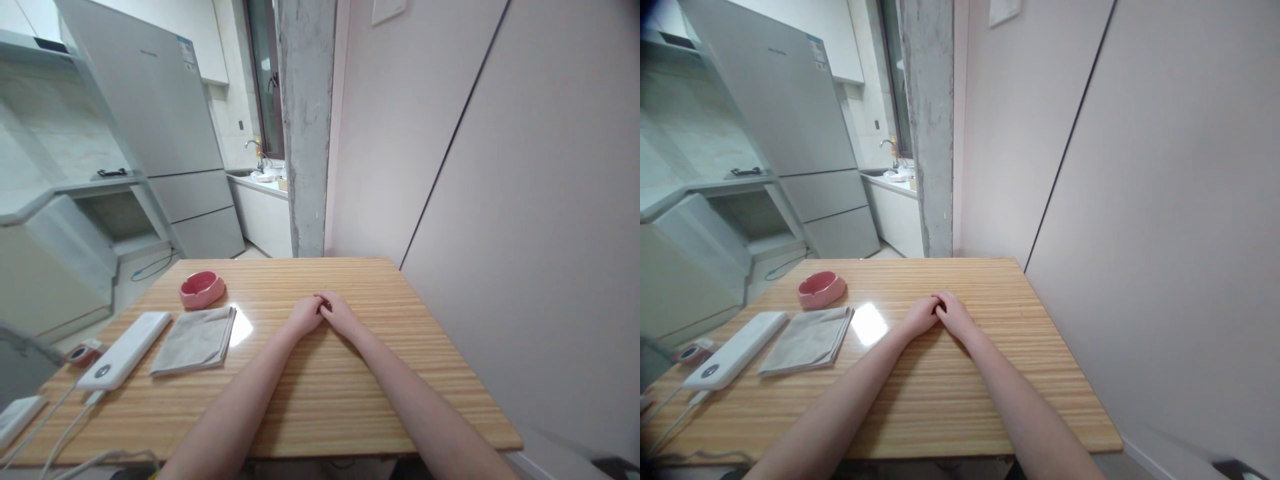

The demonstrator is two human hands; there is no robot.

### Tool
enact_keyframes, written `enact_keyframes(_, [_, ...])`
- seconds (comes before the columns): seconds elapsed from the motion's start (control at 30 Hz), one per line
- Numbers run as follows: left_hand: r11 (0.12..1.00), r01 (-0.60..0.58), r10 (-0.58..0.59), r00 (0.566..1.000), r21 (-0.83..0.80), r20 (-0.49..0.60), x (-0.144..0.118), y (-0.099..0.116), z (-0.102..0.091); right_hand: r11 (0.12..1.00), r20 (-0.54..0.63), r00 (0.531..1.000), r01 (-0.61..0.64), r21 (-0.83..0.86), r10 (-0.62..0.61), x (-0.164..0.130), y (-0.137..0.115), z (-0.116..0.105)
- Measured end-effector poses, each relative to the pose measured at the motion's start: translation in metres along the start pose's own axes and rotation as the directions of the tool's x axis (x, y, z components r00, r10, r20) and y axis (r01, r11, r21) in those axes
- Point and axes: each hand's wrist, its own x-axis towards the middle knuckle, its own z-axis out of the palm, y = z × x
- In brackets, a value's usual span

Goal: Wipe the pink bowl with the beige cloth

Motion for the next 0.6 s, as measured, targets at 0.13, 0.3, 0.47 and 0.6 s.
enact_keyframes(0.13, [0.999, -0.035, 0.034, 0.999, -0.012, -0.023, 0.001, -0.003, 0.002, 1.0, 0.004, 1.0, -0.004, 0.012, 0.004, -0.001, 0.0, 0.0])
enact_keyframes(0.3, [0.998, -0.054, 0.054, 0.998, -0.017, -0.016, 0.001, 0.003, 0.006, 1.0, 0.005, 1.0, -0.003, 0.003, 0.003, -0.002, -0.001, 0.001])
enact_keyframes(0.47, [0.989, 0.112, -0.084, 0.965, 0.102, -0.247, -0.012, -0.008, -0.049, 0.996, -0.047, 0.996, -0.069, 0.054, 0.071, 0.001, 0.005, -0.011])
enact_keyframes(0.6, [0.748, 0.663, -0.363, 0.455, 0.037, -0.813, -0.044, -0.063, -0.109, 0.986, -0.182, 0.969, -0.157, 0.06, 0.165, 0.006, 0.014, -0.018])
